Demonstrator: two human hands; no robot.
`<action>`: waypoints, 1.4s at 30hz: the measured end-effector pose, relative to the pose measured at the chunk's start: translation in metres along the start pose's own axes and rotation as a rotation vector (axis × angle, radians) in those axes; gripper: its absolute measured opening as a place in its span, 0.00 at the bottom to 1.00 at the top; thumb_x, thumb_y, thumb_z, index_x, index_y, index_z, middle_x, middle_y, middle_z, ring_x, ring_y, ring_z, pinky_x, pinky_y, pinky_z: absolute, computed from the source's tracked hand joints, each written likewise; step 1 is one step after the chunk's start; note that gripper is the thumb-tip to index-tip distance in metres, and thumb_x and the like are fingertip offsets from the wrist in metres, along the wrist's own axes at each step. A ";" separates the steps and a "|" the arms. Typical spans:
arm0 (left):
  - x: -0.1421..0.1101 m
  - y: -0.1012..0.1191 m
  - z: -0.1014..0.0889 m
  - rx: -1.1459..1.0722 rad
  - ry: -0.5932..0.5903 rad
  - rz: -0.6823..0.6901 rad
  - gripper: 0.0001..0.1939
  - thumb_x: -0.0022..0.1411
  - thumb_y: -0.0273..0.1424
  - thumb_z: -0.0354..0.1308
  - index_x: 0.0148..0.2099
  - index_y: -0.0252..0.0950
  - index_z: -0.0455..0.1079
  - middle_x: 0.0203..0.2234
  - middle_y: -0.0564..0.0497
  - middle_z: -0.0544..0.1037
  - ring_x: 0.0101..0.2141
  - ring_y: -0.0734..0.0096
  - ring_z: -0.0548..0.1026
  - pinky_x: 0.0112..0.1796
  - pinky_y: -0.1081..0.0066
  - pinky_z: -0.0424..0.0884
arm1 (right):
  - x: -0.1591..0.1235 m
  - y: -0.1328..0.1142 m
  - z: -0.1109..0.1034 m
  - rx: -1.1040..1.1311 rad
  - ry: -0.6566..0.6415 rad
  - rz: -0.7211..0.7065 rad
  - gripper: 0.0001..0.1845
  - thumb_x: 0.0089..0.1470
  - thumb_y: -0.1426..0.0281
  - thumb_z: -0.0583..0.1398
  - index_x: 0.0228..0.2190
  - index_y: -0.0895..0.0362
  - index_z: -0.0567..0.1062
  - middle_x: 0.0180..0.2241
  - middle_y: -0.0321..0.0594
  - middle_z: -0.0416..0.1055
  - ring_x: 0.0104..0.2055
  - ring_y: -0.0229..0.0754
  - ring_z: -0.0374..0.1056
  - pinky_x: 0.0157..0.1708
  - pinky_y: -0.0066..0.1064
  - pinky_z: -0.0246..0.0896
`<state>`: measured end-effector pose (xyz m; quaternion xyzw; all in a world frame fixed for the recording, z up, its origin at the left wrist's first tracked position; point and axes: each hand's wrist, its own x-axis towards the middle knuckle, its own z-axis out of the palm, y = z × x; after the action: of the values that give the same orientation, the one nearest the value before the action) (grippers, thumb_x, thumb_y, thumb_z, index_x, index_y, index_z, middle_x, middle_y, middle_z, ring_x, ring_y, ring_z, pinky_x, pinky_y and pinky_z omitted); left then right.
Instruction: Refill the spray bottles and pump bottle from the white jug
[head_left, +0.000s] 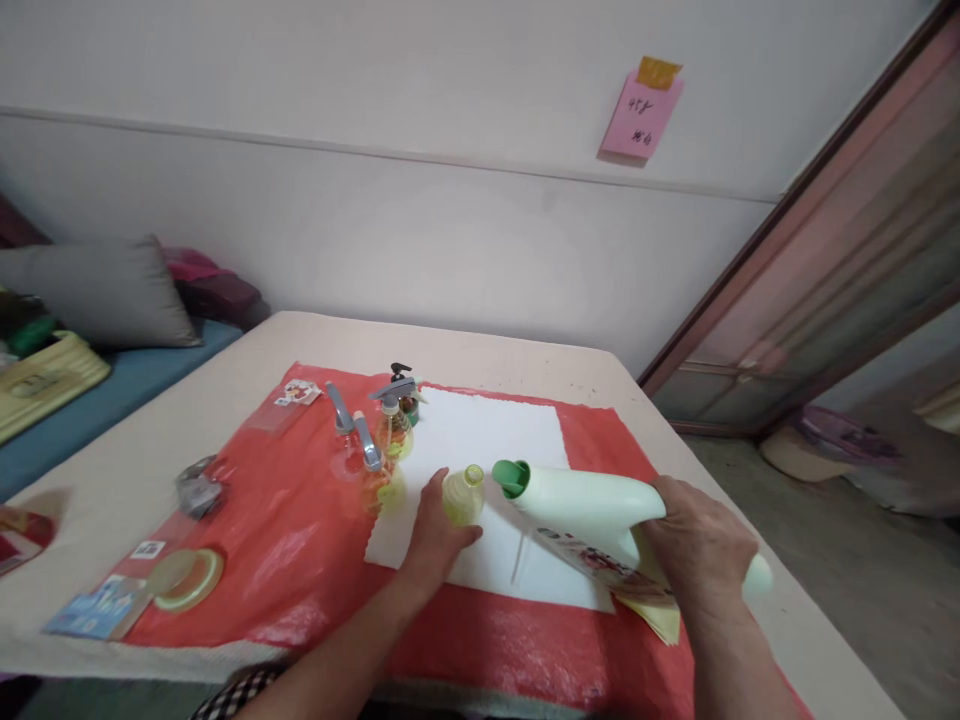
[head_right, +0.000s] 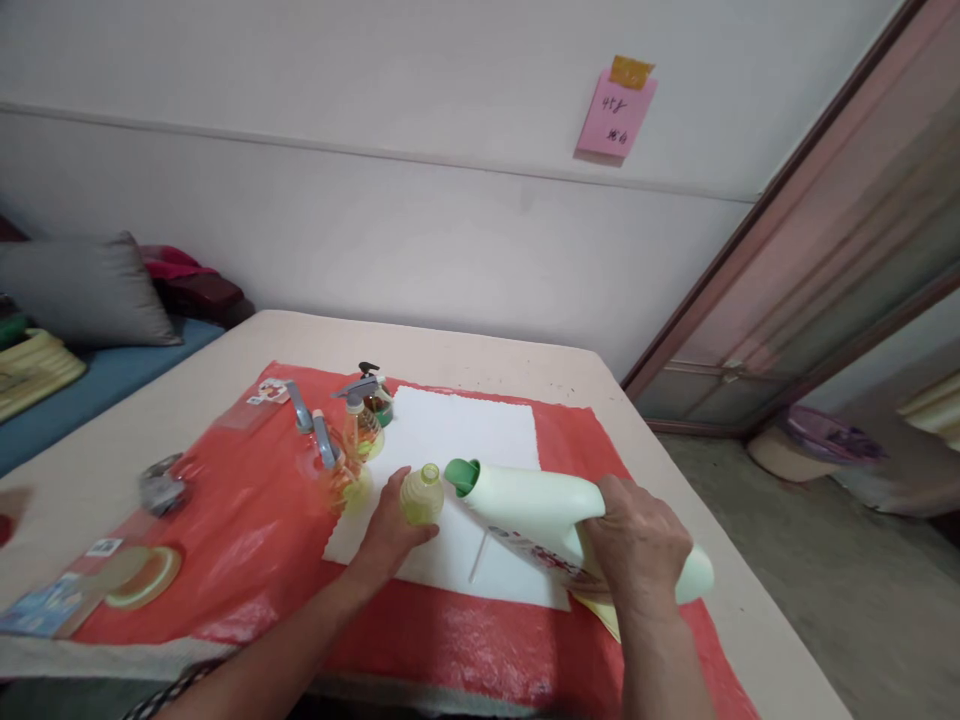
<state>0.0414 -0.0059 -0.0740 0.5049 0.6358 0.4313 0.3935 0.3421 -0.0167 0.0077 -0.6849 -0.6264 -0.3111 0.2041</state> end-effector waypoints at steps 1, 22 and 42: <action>-0.001 0.001 -0.001 0.002 0.005 0.002 0.49 0.38 0.25 0.68 0.64 0.34 0.58 0.58 0.38 0.67 0.59 0.47 0.66 0.58 0.55 0.62 | 0.000 -0.001 0.000 -0.005 0.019 -0.019 0.08 0.49 0.71 0.58 0.21 0.58 0.70 0.21 0.39 0.64 0.25 0.42 0.56 0.26 0.30 0.39; -0.077 0.043 0.012 -0.266 -0.360 -0.206 0.33 0.52 0.42 0.65 0.58 0.38 0.62 0.53 0.40 0.71 0.50 0.54 0.71 0.49 0.60 0.68 | 0.004 -0.019 -0.012 -0.049 0.054 -0.191 0.08 0.48 0.74 0.59 0.21 0.58 0.66 0.20 0.38 0.60 0.24 0.42 0.53 0.27 0.29 0.35; -0.072 0.081 0.054 -1.001 -0.322 -0.330 0.45 0.47 0.39 0.71 0.62 0.46 0.50 0.61 0.42 0.67 0.56 0.58 0.71 0.54 0.61 0.67 | 0.010 -0.038 -0.048 -0.073 0.157 -0.272 0.08 0.52 0.75 0.54 0.22 0.57 0.63 0.20 0.38 0.58 0.25 0.40 0.51 0.28 0.32 0.38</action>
<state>0.1291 -0.0589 -0.0101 0.2092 0.3555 0.5310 0.7402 0.2969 -0.0371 0.0452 -0.5742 -0.6839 -0.4110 0.1834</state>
